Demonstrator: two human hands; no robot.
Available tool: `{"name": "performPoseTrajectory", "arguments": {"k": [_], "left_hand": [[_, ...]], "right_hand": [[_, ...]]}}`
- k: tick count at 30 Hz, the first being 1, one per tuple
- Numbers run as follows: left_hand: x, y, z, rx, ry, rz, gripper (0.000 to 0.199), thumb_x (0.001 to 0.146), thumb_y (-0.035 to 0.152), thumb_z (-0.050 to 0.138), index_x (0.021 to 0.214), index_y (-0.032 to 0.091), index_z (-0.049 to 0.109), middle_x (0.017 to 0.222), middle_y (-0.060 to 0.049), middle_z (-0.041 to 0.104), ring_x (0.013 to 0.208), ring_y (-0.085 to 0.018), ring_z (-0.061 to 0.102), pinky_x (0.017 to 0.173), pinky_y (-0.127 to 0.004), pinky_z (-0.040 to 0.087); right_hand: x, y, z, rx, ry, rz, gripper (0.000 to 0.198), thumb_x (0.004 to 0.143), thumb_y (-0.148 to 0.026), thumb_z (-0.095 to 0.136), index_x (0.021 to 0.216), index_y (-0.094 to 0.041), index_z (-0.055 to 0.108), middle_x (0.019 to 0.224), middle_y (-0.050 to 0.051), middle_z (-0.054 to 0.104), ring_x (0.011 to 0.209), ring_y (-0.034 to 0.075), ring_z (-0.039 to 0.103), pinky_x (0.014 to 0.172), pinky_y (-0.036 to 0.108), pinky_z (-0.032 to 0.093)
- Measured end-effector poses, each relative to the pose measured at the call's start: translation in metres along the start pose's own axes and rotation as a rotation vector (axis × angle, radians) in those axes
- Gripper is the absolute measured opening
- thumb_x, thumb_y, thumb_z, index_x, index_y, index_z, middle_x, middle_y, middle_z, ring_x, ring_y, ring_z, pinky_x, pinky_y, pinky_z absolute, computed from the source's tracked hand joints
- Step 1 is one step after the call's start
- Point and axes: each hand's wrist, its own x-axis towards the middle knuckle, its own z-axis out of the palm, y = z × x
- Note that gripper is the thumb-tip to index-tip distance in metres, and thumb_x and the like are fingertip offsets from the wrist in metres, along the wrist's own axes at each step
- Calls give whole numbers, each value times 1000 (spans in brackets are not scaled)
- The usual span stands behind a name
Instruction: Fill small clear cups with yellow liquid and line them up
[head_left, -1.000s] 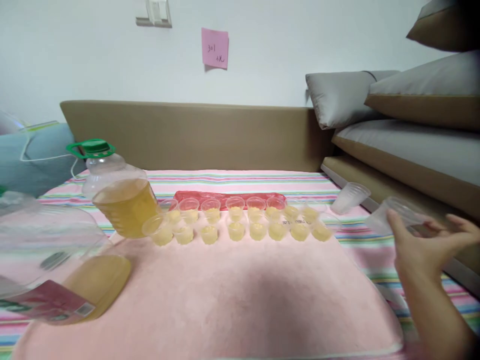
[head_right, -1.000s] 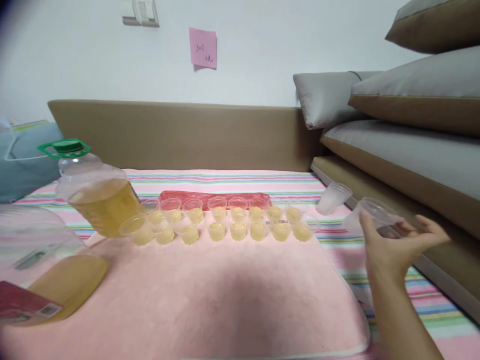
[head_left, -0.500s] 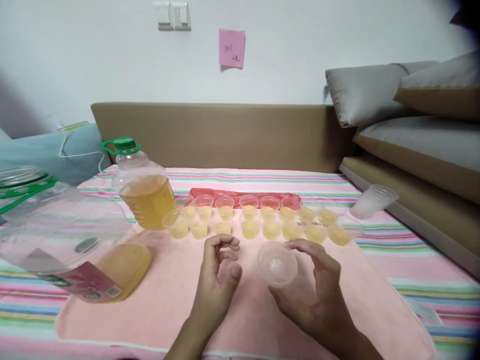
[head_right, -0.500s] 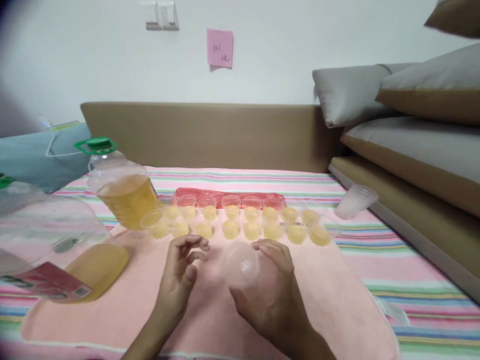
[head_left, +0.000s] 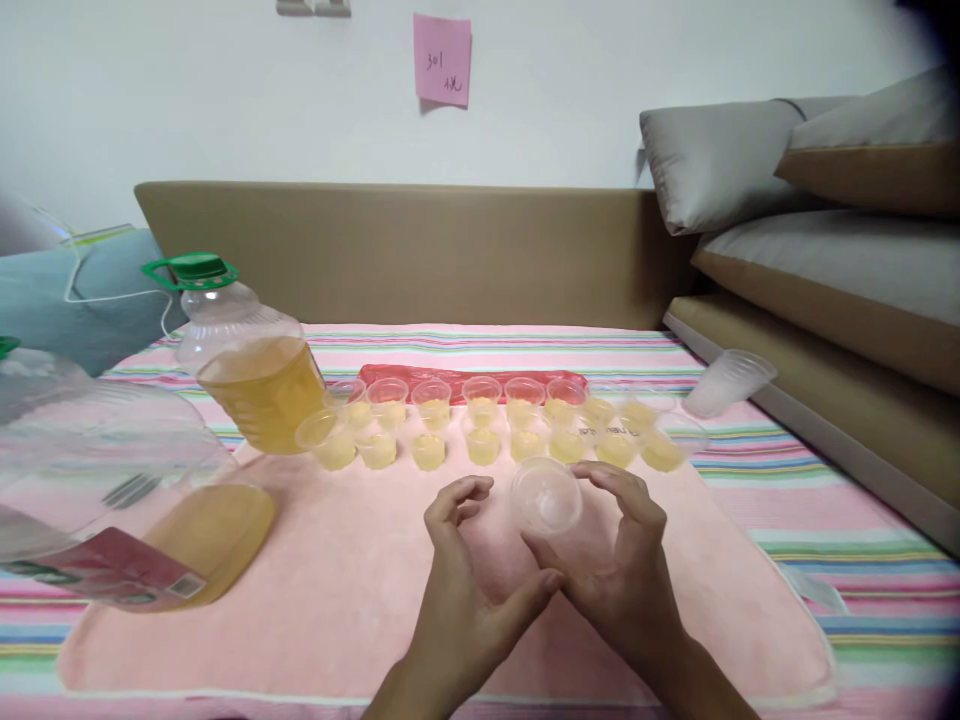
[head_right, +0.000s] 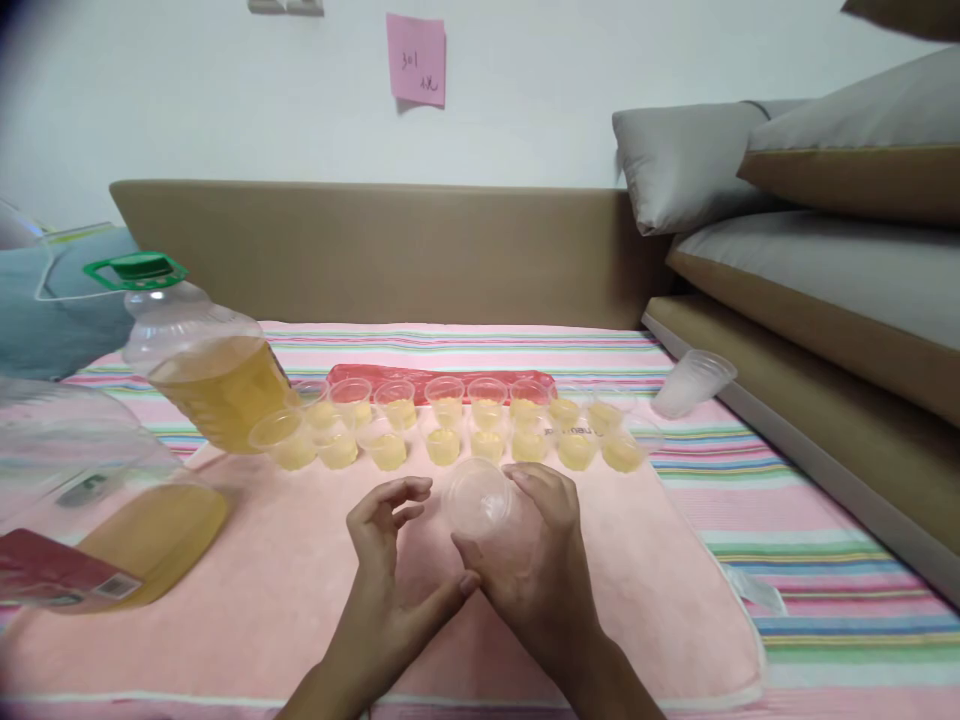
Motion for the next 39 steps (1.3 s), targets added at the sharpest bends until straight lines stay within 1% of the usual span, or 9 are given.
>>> {"name": "performPoseTrajectory", "arguments": {"k": [3, 6, 8, 10, 13, 17, 22, 29, 39], "left_hand": [[-1, 1, 3, 15, 13, -8, 80, 85, 53, 82, 143, 37, 28, 141, -9, 40, 133, -33, 47, 112, -65, 42], [2, 2, -3, 40, -8, 34, 83, 86, 53, 81, 146, 35, 26, 145, -11, 38, 138, -34, 44, 115, -67, 40], [6, 4, -11, 65, -85, 77, 89, 85, 53, 82, 149, 34, 23, 149, -13, 34, 145, -37, 38, 119, -68, 37], [11, 6, -22, 92, -211, 101, 96, 84, 51, 84, 152, 34, 18, 153, -14, 29, 150, -38, 31, 121, -69, 34], [16, 10, -34, 123, -333, 113, 100, 84, 41, 84, 154, 36, 13, 158, -14, 24, 153, -38, 26, 123, -71, 31], [20, 12, -40, 157, -329, 157, 92, 84, 29, 78, 151, 38, 15, 153, -12, 28, 149, -36, 29, 123, -71, 32], [21, 12, -41, 191, -321, 201, 87, 84, 26, 76, 149, 37, 18, 145, -11, 33, 140, -35, 35, 118, -68, 37], [24, 13, -44, 256, -361, 231, 85, 81, 22, 76, 147, 34, 24, 142, -9, 37, 141, -33, 32, 121, -65, 33], [25, 13, -46, 285, -357, 246, 87, 75, 16, 74, 146, 33, 26, 140, -9, 39, 138, -32, 35, 120, -60, 36]], "right_hand": [[0, -2, 0, -11, -3, -54, 65, 101, -20, 74, 153, -26, 37, 134, 15, 49, 118, 37, 52, 97, 62, 45], [2, -3, -1, 26, -57, -93, 67, 100, -17, 73, 155, -27, 36, 136, 15, 48, 120, 37, 51, 97, 61, 45], [3, -4, -3, 74, -114, -107, 67, 100, -16, 71, 155, -26, 35, 138, 15, 48, 122, 37, 50, 99, 60, 45], [4, -6, -4, 116, -164, -111, 64, 100, -15, 68, 154, -25, 35, 139, 15, 47, 124, 36, 49, 101, 59, 44], [3, -6, -3, 144, -214, -107, 64, 99, -13, 66, 153, -23, 35, 141, 15, 45, 126, 36, 48, 103, 58, 45], [1, -6, 0, 149, -254, -100, 67, 95, -10, 70, 152, -22, 36, 142, 16, 45, 128, 36, 48, 105, 57, 43], [0, -6, 1, 158, -291, -100, 64, 95, -7, 65, 151, -21, 37, 143, 15, 46, 128, 35, 47, 106, 57, 41], [-2, -6, 0, 151, -314, -98, 63, 95, -6, 64, 151, -21, 38, 142, 14, 46, 129, 35, 47, 105, 56, 42], [-2, -5, -1, 137, -348, -104, 60, 97, -8, 61, 151, -20, 39, 142, 14, 46, 131, 34, 46, 108, 57, 41]]}}
